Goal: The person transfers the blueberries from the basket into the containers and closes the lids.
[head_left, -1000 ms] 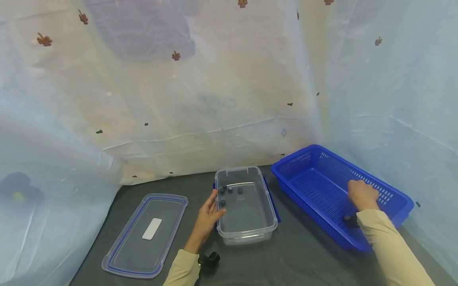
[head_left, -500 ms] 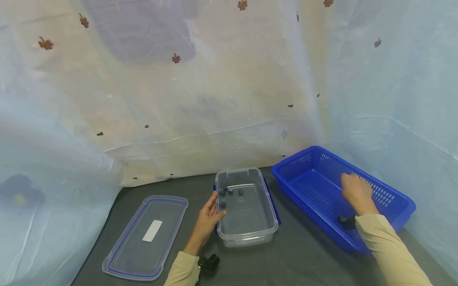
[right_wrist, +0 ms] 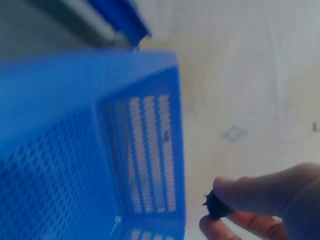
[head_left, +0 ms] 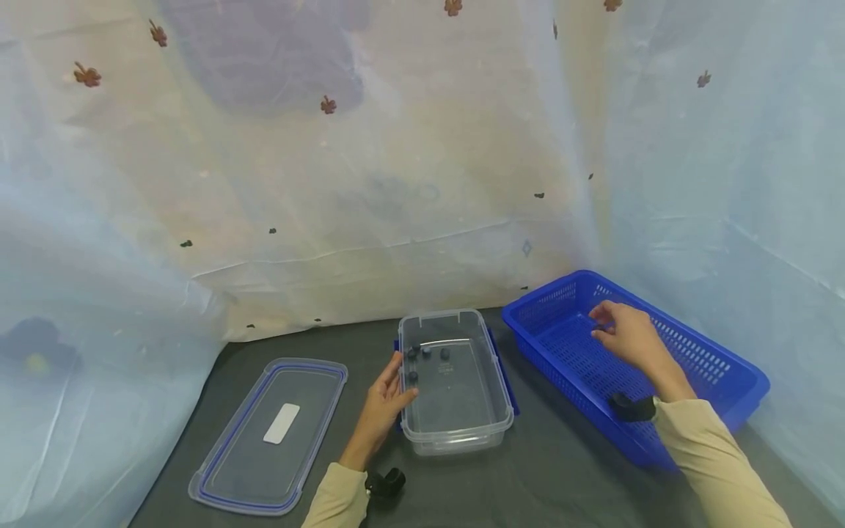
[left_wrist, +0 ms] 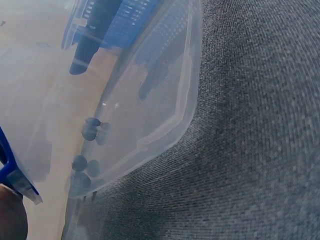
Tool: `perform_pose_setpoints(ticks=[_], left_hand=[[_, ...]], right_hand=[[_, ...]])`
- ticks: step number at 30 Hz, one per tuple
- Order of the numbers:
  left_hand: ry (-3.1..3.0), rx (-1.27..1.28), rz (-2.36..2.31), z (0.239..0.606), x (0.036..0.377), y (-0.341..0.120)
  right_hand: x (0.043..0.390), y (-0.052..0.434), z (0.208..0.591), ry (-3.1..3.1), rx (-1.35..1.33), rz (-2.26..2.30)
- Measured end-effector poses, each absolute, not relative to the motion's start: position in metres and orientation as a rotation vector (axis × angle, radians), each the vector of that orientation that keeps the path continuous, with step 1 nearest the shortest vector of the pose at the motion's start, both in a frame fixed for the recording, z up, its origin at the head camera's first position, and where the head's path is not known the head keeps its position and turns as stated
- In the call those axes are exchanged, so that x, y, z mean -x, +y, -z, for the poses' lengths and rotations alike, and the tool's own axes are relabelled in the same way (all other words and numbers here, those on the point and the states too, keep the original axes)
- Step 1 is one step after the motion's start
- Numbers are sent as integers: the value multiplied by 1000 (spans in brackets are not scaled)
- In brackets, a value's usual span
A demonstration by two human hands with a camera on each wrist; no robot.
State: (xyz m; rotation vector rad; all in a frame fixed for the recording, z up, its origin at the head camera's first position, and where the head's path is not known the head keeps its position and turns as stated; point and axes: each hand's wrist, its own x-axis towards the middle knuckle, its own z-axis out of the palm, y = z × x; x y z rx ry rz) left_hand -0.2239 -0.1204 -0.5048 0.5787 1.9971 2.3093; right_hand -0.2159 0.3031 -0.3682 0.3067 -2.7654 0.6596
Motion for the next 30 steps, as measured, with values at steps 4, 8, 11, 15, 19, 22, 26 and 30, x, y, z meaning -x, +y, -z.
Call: perform_pose_setpoints(ticks=[4,8,11,15,19,22,26,30], left_hand=[[2003,-602,-2311,504,224,-120],[2014,-592,-2303,503,223,-120],[2022,-576,-2296,502,223,-119],[2030,-552,-2298,501,222,-118],[2028,-547,-2305,501,221,-118],[2018,-555,-2312,501,222,-118],[2012,-561,-2314,501,222,-118],[2028,-559,-2301,501,222,-118]], right_hand=[[214,289,363,-2689,-359,-775],[212,278,361,-2655,-350,-871],[211,270,360,-2658,-336,-951],[212,256,360,-2657,-309,-1038],[219,239,365,-2634,-288,-1098],[225,226,369,-2613,-289,-1147],[231,206,374,-2583,-302,-1226],[236,186,377,-2563,-323,-1277]])
